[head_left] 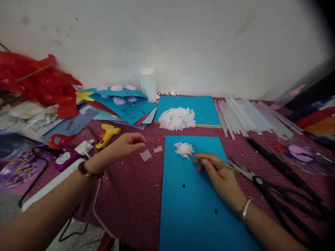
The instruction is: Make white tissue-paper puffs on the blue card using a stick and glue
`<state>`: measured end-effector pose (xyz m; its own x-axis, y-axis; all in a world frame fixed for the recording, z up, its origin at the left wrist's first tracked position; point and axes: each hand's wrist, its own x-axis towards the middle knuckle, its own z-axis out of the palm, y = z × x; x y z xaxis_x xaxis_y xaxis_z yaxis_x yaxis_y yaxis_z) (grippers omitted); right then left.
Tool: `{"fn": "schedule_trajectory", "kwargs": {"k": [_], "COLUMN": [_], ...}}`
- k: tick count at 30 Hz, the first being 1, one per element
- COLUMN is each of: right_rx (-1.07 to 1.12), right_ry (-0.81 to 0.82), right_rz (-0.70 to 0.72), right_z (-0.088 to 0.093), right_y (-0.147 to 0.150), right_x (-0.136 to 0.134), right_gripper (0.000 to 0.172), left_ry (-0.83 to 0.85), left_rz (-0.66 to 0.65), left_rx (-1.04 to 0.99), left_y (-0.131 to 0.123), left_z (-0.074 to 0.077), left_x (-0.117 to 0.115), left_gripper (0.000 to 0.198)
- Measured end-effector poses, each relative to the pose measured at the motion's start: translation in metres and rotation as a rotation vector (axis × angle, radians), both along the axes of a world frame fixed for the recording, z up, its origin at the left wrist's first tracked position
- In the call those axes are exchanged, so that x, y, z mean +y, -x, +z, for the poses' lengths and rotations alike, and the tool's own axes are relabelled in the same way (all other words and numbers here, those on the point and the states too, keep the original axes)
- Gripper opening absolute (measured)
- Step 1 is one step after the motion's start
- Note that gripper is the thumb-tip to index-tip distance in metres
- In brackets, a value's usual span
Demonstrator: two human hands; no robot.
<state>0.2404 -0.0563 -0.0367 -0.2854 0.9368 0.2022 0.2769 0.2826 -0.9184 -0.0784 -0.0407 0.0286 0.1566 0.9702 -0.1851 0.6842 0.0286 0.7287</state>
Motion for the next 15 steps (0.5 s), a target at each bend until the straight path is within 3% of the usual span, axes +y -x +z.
{"fn": "schedule_trajectory", "kwargs": {"k": [3,6,8,11,15], "right_rx": [0.016,0.048,0.099,0.173,0.098], "right_ry": [0.055,0.075,0.077,0.091,0.091], "right_rz": [-0.028,-0.046,-0.054,-0.037,0.019], "right_z": [-0.001,0.001,0.002,0.004,0.004], "right_y": [-0.001,-0.001,-0.001,-0.001,0.002], "right_x": [0.001,0.000,-0.002,-0.006,-0.008], "right_gripper": [0.024,0.023,0.022,0.021,0.022], "left_ry": [0.011,-0.046,-0.076,-0.053,-0.063], "left_rz": [-0.012,0.006,-0.020,-0.079,-0.130], "left_rx": [0.093,0.184,0.186,0.160,0.184], "left_y": [0.008,0.008,0.007,0.005,0.004], "left_z": [-0.025,-0.041,-0.044,-0.044,-0.042], "left_x": [-0.013,-0.017,-0.016,-0.011,-0.008], "left_gripper": [0.021,0.031,0.032,0.019,0.018]}}
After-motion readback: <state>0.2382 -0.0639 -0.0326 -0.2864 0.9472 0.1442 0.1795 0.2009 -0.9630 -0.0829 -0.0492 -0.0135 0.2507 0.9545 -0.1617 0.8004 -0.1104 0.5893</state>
